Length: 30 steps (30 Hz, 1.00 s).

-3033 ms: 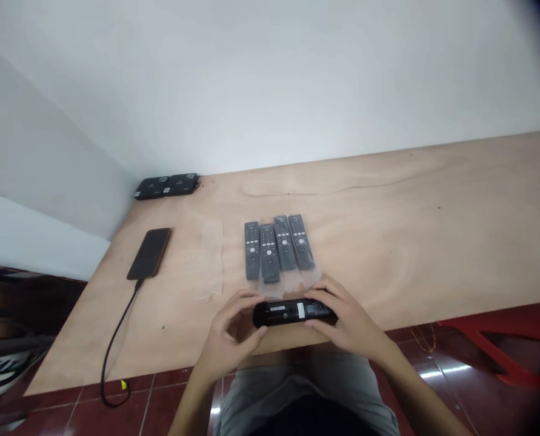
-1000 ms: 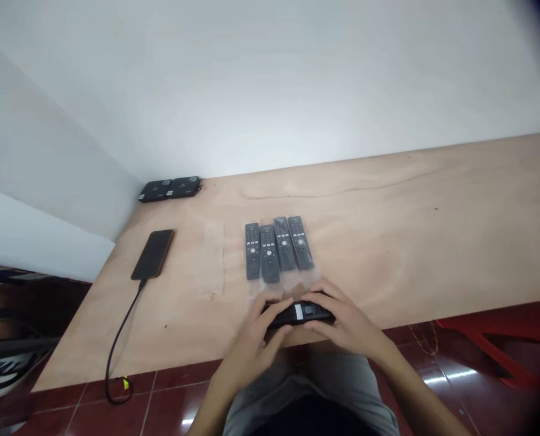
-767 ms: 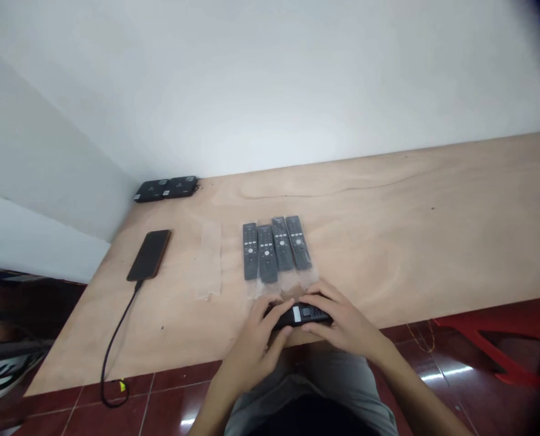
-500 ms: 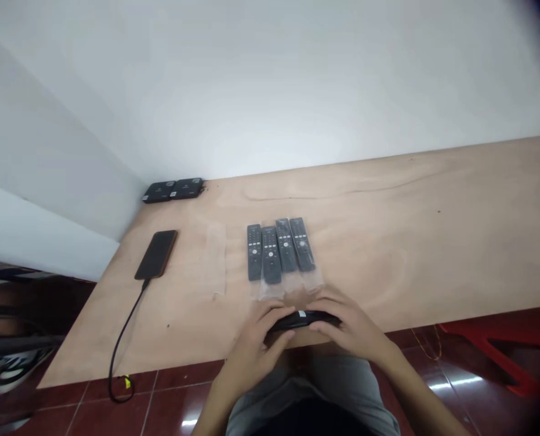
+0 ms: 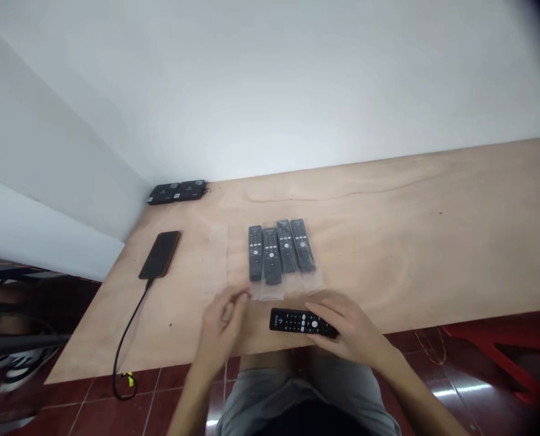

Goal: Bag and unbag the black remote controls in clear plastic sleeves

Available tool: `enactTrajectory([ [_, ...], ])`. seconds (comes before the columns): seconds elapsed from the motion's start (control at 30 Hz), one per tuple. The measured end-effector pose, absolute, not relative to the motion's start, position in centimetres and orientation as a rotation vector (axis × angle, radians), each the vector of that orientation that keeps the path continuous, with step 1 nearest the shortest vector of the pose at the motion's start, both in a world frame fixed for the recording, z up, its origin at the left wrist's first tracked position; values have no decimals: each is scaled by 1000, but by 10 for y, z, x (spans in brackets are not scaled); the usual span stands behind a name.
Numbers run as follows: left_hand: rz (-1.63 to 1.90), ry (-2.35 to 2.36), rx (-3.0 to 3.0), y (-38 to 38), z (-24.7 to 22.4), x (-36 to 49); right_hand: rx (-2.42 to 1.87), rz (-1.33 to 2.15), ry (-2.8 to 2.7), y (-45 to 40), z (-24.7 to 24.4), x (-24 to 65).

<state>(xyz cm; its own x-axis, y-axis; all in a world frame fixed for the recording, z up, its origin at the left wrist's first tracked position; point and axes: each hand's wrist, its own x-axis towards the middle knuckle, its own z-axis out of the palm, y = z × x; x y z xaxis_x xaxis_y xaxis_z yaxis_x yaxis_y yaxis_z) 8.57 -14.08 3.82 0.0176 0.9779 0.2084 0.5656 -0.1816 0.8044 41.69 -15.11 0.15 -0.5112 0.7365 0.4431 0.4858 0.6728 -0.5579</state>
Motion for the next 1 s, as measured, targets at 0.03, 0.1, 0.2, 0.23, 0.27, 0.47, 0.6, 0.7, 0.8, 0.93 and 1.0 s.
enactTrajectory([
  [0.03,1092,1657,1882,-132,37,68,-934,509,-2190,-151,2,419],
  [0.1,1007,1740,2113,-118,32,34,-942,557,-2151,-149,5,422],
  [0.2,840,1719,2290,-112,20,3,-983,595,-2127,-148,9,425],
  [0.23,825,1725,2307,-114,16,0,-998,605,-2129,-147,10,426],
  [0.27,815,1734,2315,-119,12,0,-1011,617,-2135,-147,11,427],
  [0.47,840,1771,2249,-157,14,36,-1053,735,-2149,-146,17,435],
  [0.6,738,1711,2153,-178,22,72,-1048,766,-2125,-145,18,439],
  [0.7,697,1647,2085,-190,25,99,-1039,831,-2138,-145,19,442],
  [0.8,720,1594,1985,-195,29,123,-1051,873,-2133,-147,20,446],
  [0.93,804,1547,1765,-190,33,149,-1040,922,-2115,-148,22,453],
  [1.0,834,1529,1655,-185,33,157,-1023,939,-2120,-147,23,455],
])
